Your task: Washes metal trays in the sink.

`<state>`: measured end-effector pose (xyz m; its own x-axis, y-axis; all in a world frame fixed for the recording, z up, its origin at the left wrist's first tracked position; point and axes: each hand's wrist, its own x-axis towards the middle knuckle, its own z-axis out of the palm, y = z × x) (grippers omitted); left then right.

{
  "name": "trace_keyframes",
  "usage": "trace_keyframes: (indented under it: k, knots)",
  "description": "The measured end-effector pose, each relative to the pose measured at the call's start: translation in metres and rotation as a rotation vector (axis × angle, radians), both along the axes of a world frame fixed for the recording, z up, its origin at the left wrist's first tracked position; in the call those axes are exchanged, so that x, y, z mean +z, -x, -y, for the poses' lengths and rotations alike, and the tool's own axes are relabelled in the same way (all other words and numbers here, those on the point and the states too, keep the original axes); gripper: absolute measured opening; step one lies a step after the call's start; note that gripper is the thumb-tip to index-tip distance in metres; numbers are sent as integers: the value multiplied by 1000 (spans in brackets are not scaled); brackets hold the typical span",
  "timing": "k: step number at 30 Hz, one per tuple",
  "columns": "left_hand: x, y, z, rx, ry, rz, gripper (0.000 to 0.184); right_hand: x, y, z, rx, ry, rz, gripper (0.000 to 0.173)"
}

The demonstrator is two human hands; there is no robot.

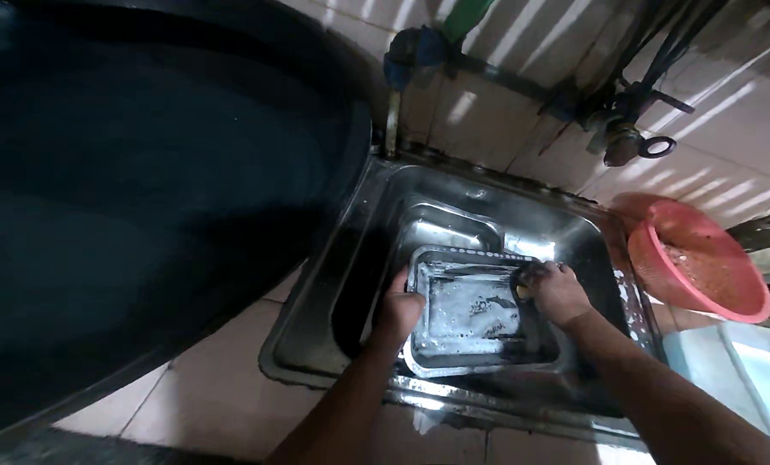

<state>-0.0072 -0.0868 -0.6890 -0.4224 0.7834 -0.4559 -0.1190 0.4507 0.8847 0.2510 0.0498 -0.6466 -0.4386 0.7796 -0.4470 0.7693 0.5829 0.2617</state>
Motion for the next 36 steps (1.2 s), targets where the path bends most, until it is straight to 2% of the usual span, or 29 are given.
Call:
trace_keyframes:
  k: [4,7,11,15,17,20,23,26,28,31,33,36]
  knots:
    - [-1,0,0,16,17,6,72,0,-11,48,-177,148,-8,38]
    - [1,0,1,-1,45,-3,75,2,-16,81,-281,225,37,38]
    - [4,-1,-2,-13,66,-16,76,10,7,82,-502,418,37,50]
    - [1,-1,-3,-44,74,-71,73,16,84,106,-327,597,-264,40]
    - [0,-1,-5,-48,88,-69,72,15,123,115,-243,652,-338,37]
    - [-4,1,-2,-33,79,-60,71,11,129,118,-219,705,-408,39]
    - [1,2,-2,-36,91,-36,77,-11,65,106,-295,619,-563,41]
    - [3,2,-3,-33,106,-8,79,-20,2,79,-343,366,-522,39]
    - [0,2,-3,-29,98,-2,80,-13,-12,59,-375,155,-602,33]
    - [0,1,-3,-17,97,-6,78,-15,8,29,-559,-85,-775,35]
    - [1,1,-4,-41,110,-13,77,-32,42,32,-605,-136,-735,38]
    - [0,1,-5,-66,125,-43,75,-47,116,66,-407,-94,-716,40]
